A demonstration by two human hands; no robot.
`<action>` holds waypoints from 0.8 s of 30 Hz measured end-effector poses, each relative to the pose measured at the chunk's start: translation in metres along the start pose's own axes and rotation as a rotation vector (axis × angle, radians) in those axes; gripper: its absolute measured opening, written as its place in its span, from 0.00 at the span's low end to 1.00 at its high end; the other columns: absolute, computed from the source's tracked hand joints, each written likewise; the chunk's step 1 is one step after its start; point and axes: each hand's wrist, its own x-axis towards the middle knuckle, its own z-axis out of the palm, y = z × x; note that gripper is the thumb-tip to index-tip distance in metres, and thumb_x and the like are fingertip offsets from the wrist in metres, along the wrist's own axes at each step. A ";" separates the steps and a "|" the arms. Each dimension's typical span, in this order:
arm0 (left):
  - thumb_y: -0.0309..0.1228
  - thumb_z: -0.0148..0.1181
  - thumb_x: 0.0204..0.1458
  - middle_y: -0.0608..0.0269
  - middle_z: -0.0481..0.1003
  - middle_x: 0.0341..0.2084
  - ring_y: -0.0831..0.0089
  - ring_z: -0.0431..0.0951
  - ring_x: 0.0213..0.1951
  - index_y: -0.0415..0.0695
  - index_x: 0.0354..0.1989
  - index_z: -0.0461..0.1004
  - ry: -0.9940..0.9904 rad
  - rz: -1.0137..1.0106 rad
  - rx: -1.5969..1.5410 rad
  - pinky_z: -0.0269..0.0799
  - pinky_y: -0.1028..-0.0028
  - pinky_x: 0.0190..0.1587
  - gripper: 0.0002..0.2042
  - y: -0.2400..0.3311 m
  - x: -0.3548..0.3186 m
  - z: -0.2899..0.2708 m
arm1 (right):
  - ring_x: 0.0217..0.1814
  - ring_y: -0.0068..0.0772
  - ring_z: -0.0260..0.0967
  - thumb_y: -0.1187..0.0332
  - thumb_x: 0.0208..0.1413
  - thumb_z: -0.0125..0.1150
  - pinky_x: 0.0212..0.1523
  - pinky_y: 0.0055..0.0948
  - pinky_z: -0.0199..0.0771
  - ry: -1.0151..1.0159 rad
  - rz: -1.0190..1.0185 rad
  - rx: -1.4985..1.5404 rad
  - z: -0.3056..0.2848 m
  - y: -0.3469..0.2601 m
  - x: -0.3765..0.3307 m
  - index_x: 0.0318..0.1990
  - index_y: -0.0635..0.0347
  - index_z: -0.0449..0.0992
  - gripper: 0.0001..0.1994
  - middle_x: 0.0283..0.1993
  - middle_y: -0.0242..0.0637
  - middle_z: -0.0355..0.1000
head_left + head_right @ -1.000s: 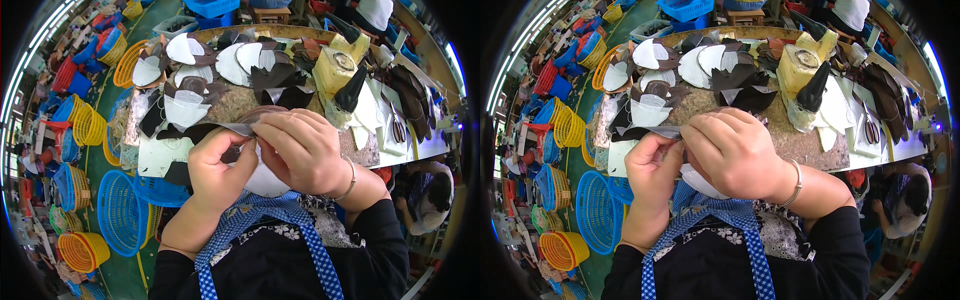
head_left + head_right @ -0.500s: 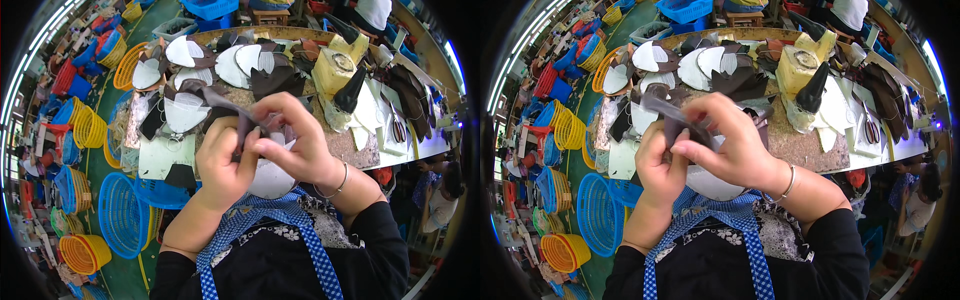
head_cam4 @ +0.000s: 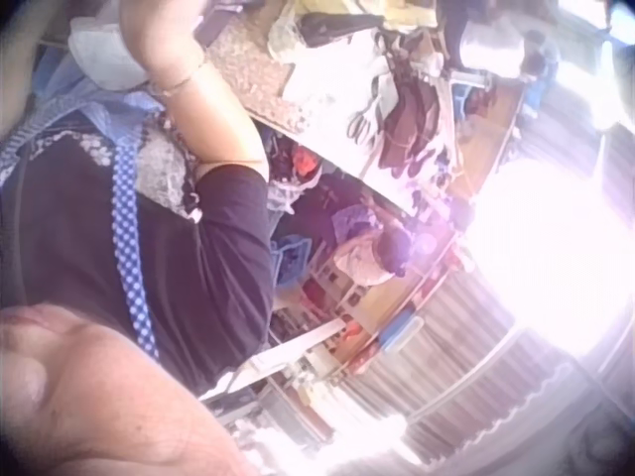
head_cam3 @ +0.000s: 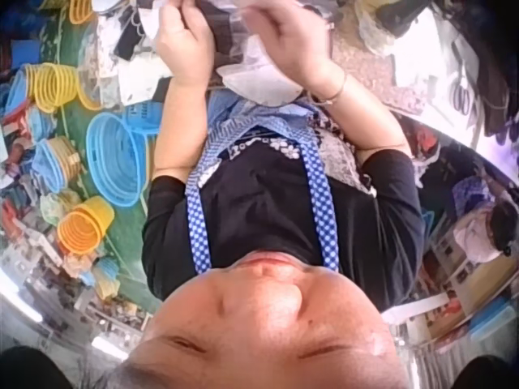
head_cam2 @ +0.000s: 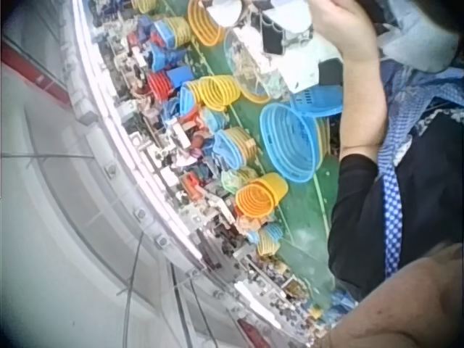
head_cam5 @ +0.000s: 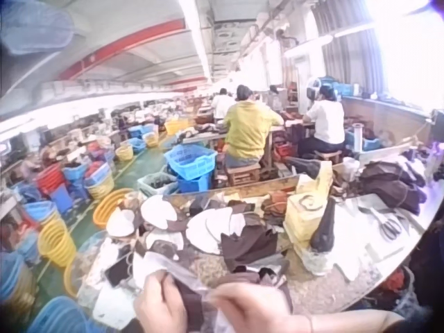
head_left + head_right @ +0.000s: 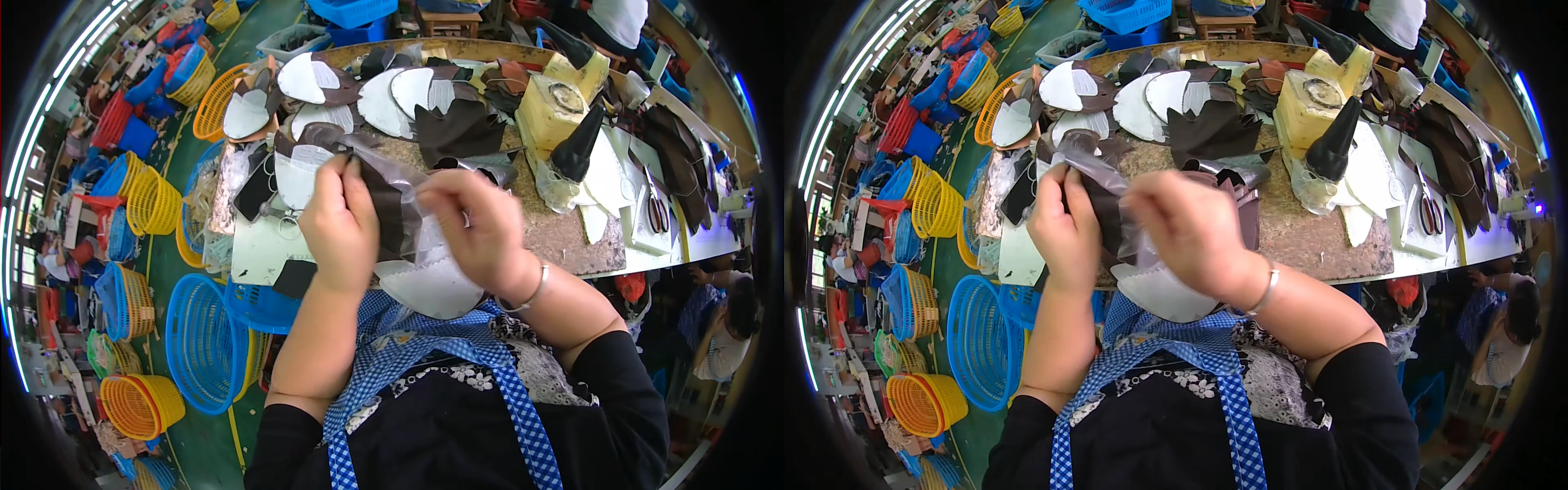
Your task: The person is assembling and stacking small leather components for a larger product, likely a shoe or bag part.
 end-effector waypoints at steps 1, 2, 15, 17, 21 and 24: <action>0.28 0.52 0.61 0.57 0.76 0.21 0.75 0.75 0.26 0.38 0.35 0.74 -0.002 0.045 0.209 0.70 0.72 0.31 0.08 -0.004 0.005 -0.006 | 0.24 0.25 0.70 0.77 0.54 0.61 0.27 0.23 0.71 0.042 0.145 -0.031 -0.012 0.005 -0.006 0.37 0.62 0.75 0.04 0.30 0.37 0.74; 0.29 0.53 0.61 0.58 0.75 0.19 0.76 0.75 0.25 0.37 0.33 0.74 -0.046 -0.095 0.100 0.70 0.73 0.31 0.08 -0.017 0.012 -0.014 | 0.24 0.15 0.65 0.76 0.56 0.61 0.24 0.18 0.66 0.126 0.346 0.022 -0.024 0.017 -0.012 0.38 0.63 0.74 0.04 0.28 0.30 0.73; 0.26 0.55 0.59 0.59 0.79 0.37 0.72 0.79 0.35 0.41 0.39 0.75 -0.515 -0.555 -0.728 0.75 0.73 0.37 0.04 -0.002 0.054 -0.076 | 0.36 0.28 0.74 0.72 0.46 0.67 0.36 0.27 0.72 -0.890 0.514 -0.972 -0.200 0.013 -0.121 0.39 0.64 0.76 0.12 0.34 0.37 0.75; 0.26 0.57 0.57 0.56 0.77 0.38 0.71 0.79 0.32 0.40 0.38 0.74 -0.519 0.266 -0.097 0.75 0.72 0.32 0.04 0.016 0.049 -0.052 | 0.42 0.33 0.76 0.69 0.46 0.69 0.43 0.29 0.73 -0.628 0.574 -0.598 -0.182 -0.002 -0.092 0.47 0.65 0.75 0.20 0.40 0.42 0.76; 0.34 0.61 0.54 0.55 0.76 0.42 0.70 0.77 0.29 0.37 0.38 0.73 -0.846 0.635 0.010 0.72 0.76 0.28 0.12 0.066 -0.001 -0.028 | 0.60 0.42 0.68 0.47 0.59 0.55 0.56 0.39 0.71 -0.312 0.848 1.183 -0.102 0.002 -0.072 0.64 0.67 0.58 0.35 0.59 0.48 0.67; 0.48 0.65 0.47 0.51 0.76 0.41 0.66 0.77 0.26 0.38 0.38 0.73 -0.868 0.736 -0.010 0.72 0.73 0.28 0.23 0.077 -0.028 -0.022 | 0.62 0.42 0.66 0.51 0.62 0.51 0.62 0.41 0.65 -0.021 1.050 1.459 -0.061 0.011 -0.068 0.64 0.61 0.60 0.29 0.62 0.45 0.65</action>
